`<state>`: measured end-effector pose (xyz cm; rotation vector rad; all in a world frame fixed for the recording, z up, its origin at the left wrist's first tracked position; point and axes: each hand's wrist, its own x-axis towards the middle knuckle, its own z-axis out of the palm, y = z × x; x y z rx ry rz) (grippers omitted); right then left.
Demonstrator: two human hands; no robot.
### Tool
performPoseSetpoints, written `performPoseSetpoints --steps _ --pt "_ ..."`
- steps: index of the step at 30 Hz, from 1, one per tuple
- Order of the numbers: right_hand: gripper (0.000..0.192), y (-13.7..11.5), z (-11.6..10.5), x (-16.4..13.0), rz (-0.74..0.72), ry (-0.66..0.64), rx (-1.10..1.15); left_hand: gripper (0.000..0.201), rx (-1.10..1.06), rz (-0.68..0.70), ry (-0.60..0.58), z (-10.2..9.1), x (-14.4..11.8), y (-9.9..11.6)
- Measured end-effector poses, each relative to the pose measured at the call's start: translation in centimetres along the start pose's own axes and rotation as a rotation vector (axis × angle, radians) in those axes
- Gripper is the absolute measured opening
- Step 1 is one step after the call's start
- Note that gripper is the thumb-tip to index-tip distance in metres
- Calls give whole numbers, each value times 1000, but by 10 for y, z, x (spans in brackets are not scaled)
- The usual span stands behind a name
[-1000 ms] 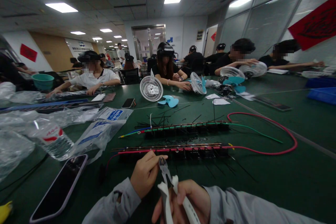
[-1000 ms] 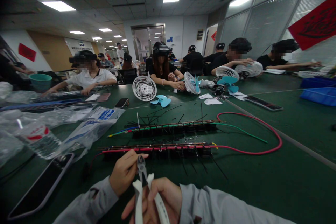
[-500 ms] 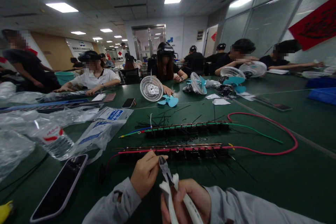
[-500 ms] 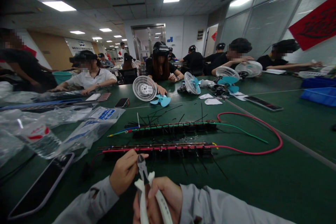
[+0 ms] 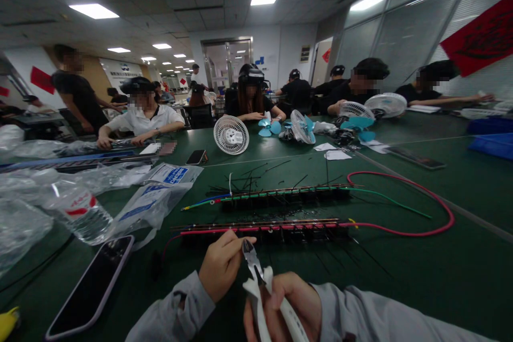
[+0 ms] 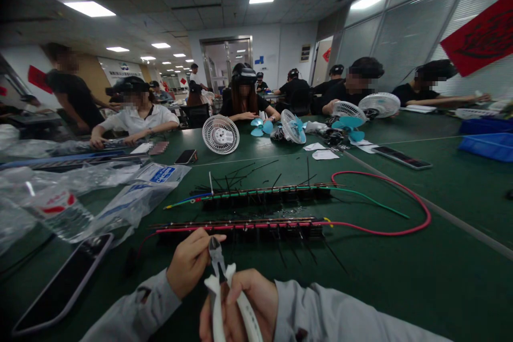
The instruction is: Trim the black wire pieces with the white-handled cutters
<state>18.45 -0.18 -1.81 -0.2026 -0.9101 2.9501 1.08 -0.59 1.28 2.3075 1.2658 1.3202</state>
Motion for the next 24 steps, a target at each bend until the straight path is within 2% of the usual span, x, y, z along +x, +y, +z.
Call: performPoseSetpoints --steps 6,13,18,24 --pt "44 -7 12 -3 -24 -120 35 33 -16 -25 0 0 -1 0" --pt "39 -5 8 -5 -7 -111 59 33 -11 -34 -12 1 -2 -3" --pt "31 -7 14 -7 24 27 -19 33 -21 -31 -23 1 -1 -3" --pt "31 -6 22 -8 48 179 -71 33 -17 -17 -13 1 0 -1"
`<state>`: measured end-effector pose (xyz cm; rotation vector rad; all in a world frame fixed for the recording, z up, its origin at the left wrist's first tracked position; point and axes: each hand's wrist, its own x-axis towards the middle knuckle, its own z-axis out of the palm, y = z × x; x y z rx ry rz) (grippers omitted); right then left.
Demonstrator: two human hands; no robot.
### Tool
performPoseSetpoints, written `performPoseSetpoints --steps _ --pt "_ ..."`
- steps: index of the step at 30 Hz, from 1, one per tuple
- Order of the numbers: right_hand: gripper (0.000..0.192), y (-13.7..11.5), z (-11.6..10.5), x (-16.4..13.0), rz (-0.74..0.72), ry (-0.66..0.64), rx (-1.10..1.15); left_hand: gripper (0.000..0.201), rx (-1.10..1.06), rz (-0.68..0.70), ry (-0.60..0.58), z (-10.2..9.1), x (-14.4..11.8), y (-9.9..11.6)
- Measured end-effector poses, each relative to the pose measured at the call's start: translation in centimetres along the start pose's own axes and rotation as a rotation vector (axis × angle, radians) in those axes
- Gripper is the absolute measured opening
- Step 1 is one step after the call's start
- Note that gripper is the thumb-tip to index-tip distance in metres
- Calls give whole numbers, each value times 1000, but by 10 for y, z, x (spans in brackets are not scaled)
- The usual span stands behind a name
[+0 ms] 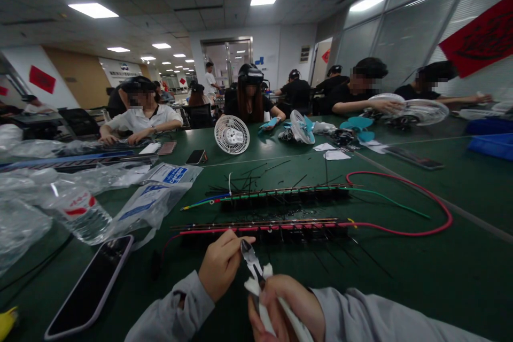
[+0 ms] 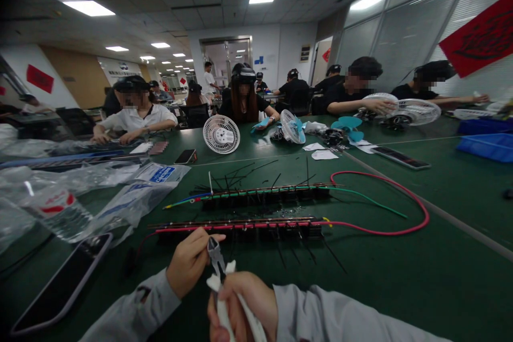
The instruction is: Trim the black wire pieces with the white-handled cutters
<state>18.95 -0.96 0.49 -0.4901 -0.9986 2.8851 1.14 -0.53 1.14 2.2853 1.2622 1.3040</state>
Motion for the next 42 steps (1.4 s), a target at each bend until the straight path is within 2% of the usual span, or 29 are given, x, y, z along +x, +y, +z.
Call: performPoseSetpoints --steps 13,24,33,37,42 --pt "32 -3 6 1 49 122 -6 33 -10 -9 -5 0 0 0" --pt "33 -3 8 1 44 165 -11 32 -15 -10 -9 0 0 0" --pt "35 2 -2 4 18 78 17 32 -2 -21 -12 0 -1 -2" --pt "45 7 -8 8 -5 4 46 31 5 -11 -2 1 -1 -2" --pt "57 8 -4 10 -102 -78 52 32 -6 -8 12 0 0 -1"
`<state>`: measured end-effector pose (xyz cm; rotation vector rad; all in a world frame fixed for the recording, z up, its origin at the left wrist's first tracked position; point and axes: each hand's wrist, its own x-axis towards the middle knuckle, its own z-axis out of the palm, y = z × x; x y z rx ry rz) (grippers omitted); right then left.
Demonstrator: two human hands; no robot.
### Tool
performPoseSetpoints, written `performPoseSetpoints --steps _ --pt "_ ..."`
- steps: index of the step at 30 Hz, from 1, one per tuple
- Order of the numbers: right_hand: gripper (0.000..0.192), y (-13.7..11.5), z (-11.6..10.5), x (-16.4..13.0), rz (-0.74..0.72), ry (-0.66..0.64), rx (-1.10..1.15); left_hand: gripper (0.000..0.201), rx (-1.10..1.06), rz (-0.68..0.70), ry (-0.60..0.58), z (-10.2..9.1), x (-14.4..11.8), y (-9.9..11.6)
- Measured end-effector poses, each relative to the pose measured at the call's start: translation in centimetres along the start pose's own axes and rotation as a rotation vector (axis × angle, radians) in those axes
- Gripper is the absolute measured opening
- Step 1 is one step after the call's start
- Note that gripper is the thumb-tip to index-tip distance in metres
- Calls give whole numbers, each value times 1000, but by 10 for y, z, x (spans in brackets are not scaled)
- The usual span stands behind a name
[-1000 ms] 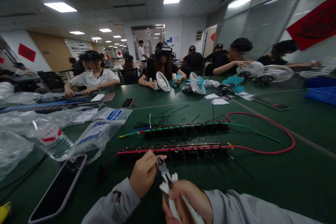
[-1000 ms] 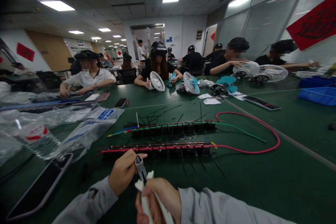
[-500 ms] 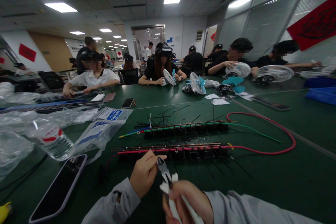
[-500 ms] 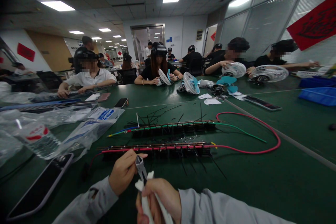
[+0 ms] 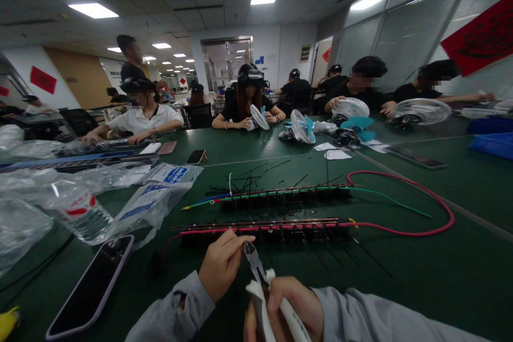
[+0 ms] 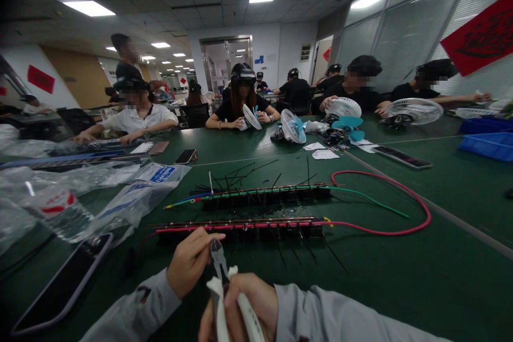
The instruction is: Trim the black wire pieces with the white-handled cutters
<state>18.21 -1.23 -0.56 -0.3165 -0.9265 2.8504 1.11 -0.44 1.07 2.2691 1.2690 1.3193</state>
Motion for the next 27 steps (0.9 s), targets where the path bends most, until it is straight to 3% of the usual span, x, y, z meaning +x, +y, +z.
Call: performPoseSetpoints --steps 10,16,27 --pt "71 -4 2 -4 70 -27 33 33 8 31 11 1 -1 -2" --pt "68 -8 4 -3 127 -15 32 34 2 26 8 0 -1 -2" --pt "64 -10 4 -2 100 -31 -54 32 12 27 -21 -2 0 1"
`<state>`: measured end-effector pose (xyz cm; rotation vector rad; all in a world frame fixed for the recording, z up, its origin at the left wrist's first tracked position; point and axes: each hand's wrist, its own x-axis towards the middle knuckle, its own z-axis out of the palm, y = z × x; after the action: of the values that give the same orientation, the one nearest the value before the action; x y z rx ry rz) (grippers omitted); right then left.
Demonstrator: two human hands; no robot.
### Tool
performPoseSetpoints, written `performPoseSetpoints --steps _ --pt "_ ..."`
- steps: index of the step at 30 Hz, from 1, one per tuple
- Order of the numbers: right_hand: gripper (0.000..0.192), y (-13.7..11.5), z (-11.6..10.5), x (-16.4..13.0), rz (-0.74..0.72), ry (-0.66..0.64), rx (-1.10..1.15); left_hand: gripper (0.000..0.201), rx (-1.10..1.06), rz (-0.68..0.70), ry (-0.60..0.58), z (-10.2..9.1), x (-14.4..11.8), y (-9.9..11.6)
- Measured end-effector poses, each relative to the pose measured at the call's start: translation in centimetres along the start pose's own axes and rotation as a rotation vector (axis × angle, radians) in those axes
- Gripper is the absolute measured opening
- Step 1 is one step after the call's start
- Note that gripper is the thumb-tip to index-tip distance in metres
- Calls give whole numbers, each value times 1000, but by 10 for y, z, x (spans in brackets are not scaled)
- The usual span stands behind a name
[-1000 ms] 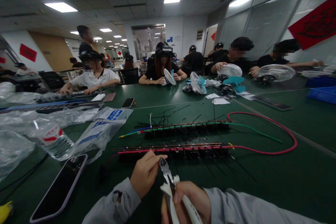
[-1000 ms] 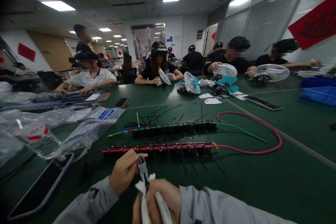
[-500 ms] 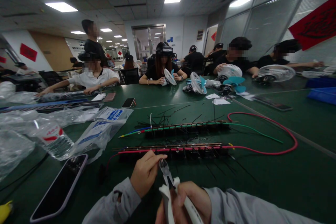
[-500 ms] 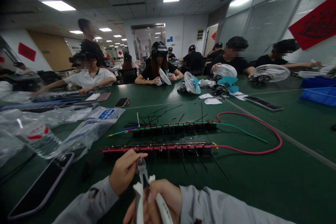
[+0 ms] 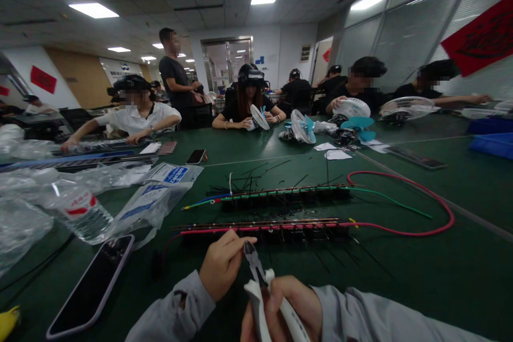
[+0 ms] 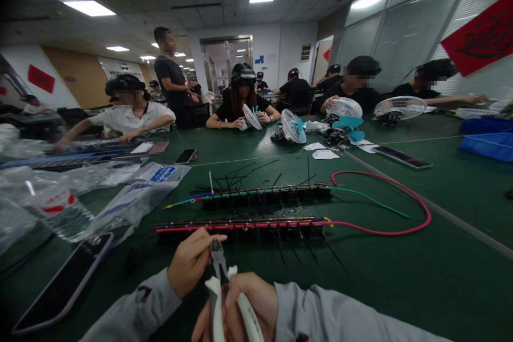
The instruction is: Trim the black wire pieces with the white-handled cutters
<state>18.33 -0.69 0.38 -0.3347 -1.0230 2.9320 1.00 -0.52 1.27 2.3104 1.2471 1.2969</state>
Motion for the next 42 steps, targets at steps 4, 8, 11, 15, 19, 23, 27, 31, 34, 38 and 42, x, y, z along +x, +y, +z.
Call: performPoseSetpoints --steps 4,8,11,15,19,23,27,31,34,38,42 --pt "65 0 -2 -1 9 2 -16 32 -1 24 6 1 0 -1" --pt "57 3 -5 1 -29 -15 -10 32 5 34 6 1 1 0" --pt "49 5 -6 2 -80 -38 22 32 2 28 13 1 2 2" --pt "45 6 -6 1 -76 -84 83 32 3 14 27 1 3 3" --pt "45 4 -7 -2 -37 -107 111 31 -4 7 13 0 2 2" --pt "36 1 -8 -4 -34 -131 111 31 -3 -10 10 1 1 1" --pt "27 2 -7 -4 -36 -79 83 31 -9 -1 3 1 2 2" --pt "27 3 -5 -5 -16 26 34 31 -16 -10 3 1 2 2" --pt "29 3 0 -5 6 101 5 32 -21 -11 6 2 1 1" --pt "27 1 8 -5 8 185 -17 32 -30 -13 -1 2 0 0" --pt "26 -1 12 -5 32 254 -37 32 -26 -12 8 2 0 1"
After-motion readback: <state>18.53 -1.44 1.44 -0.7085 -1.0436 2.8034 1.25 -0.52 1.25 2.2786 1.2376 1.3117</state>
